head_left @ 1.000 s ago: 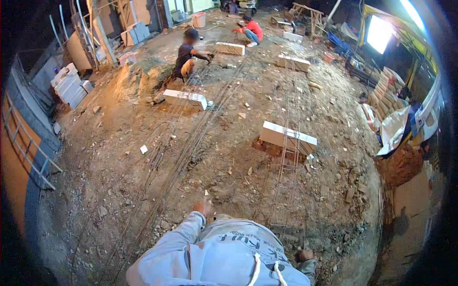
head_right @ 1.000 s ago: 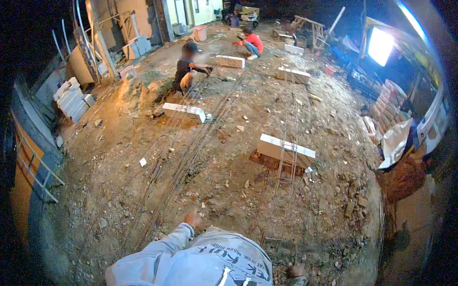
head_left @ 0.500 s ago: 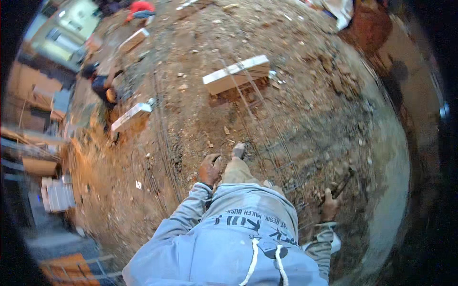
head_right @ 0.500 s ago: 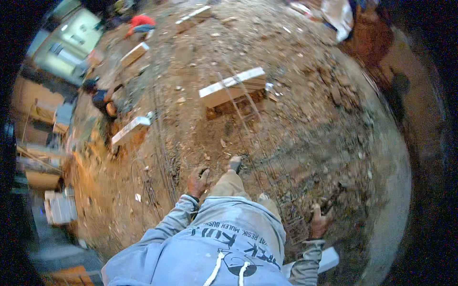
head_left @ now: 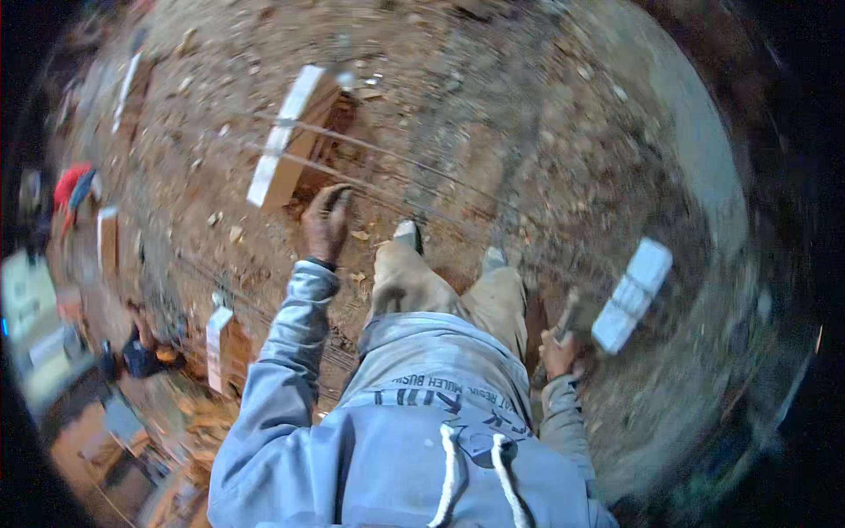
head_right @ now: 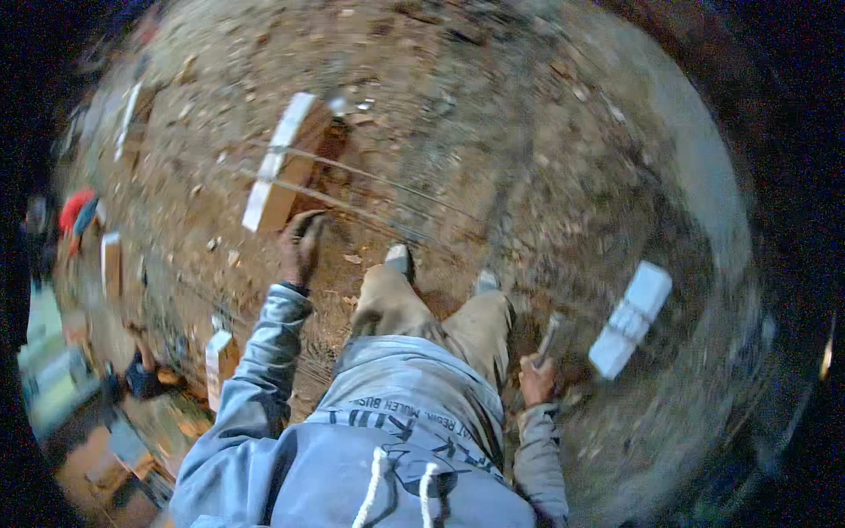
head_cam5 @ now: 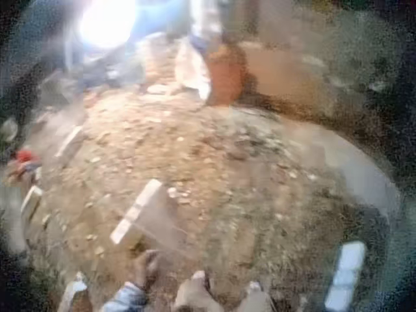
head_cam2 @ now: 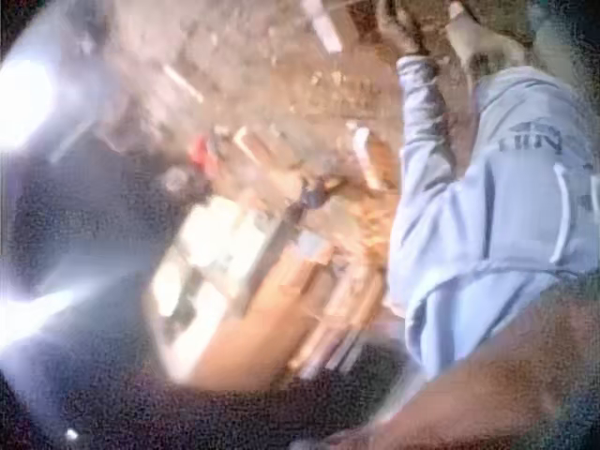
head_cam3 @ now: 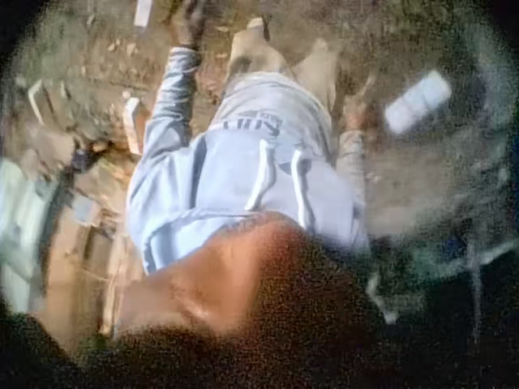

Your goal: The person secures rebar frames by wrapping wire around the intersections and twisting it tight using pliers.

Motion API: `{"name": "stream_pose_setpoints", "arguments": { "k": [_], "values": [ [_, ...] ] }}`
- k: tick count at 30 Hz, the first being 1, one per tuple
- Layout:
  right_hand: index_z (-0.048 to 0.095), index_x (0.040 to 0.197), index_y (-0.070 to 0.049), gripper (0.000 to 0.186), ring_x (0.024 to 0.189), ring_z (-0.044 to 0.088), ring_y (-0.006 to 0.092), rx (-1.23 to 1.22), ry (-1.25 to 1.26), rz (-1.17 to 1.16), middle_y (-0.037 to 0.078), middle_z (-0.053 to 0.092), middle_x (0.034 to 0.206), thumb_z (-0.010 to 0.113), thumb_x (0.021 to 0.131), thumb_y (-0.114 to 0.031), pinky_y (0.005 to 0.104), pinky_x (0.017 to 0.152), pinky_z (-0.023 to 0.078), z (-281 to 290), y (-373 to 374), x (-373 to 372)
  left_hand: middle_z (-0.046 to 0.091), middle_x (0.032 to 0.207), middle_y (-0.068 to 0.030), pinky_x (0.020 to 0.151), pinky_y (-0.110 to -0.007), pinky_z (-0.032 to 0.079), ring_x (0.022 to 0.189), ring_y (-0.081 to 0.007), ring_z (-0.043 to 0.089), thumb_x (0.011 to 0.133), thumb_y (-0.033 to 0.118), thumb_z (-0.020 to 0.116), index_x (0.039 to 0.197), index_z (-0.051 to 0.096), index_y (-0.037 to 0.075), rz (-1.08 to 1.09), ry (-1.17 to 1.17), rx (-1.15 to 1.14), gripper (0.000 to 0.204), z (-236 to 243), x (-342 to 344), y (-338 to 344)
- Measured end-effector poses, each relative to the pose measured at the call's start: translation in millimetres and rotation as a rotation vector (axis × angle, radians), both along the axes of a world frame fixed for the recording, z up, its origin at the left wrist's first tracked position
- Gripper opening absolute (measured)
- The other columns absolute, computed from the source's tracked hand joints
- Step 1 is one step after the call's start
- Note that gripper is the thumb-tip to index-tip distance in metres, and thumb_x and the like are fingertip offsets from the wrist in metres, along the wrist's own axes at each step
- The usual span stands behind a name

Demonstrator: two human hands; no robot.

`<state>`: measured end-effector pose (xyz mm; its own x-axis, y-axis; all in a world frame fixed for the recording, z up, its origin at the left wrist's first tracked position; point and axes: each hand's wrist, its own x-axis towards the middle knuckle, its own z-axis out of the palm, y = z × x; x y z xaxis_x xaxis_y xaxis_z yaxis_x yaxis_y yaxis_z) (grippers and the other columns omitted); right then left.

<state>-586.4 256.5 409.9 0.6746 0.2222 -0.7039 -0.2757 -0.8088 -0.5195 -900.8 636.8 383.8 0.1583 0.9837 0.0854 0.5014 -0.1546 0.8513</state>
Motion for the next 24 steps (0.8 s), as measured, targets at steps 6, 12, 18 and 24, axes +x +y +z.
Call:
{"name": "stream_pose_setpoints", "arguments": {
  "k": [6,12,18,24],
  "values": [
    [0.033,0.133,-0.001,0.087,0.111,0.049,0.0324,-0.374,-0.122,0.041,0.02,0.045,0.127,0.072,0.069,-0.045,0.0464,0.09,0.041,-83.2,-43.8,-56.8,0.062,0.085,-0.0031,0.071,-0.023,0.045,0.077,-0.0103,0.056,0.087,0.007,0.056,0.098,0.062,0.0,-0.184,-0.104,-0.359,0.014,-27.2,43.4,36.8],
    [0.028,0.134,0.003,0.095,0.123,0.036,0.0361,-0.209,0.32,-0.136,0.024,0.035,0.134,0.069,0.067,-0.051,0.0445,0.099,0.031,-145.0,-27.7,-13.0,0.063,0.08,-0.0058,0.068,-0.025,0.046,0.074,-0.0122,0.057,0.089,0.017,0.054,0.097,0.061,-0.002,-0.426,-0.108,-0.452,0.022,-56.6,149.8,-4.8],
    [0.051,0.101,-0.002,0.055,0.081,0.058,0.038,-0.201,-0.322,0.076,0.02,0.06,0.085,0.067,0.071,-0.045,0.0446,0.072,0.045,-276.0,-52.6,37.0,0.063,0.089,-0.0101,0.076,-0.029,0.047,0.082,-0.0165,0.06,0.089,0.011,0.053,0.103,0.058,-0.003,-0.498,-0.081,-0.538,0.021,-105.2,233.9,-63.2],
    [0.046,0.113,-0.003,0.054,0.087,0.057,0.0388,-0.15,-0.452,-0.001,0.022,0.059,0.095,0.065,0.076,-0.037,0.0442,0.075,0.046,-350.0,-24.8,132.2,0.063,0.085,-0.0094,0.072,-0.027,0.048,0.079,-0.0158,0.06,0.089,0.009,0.052,0.101,0.057,-0.005,-0.49,-0.067,-0.575,0.019,-117.6,310.3,-111.7]
  ]
}}
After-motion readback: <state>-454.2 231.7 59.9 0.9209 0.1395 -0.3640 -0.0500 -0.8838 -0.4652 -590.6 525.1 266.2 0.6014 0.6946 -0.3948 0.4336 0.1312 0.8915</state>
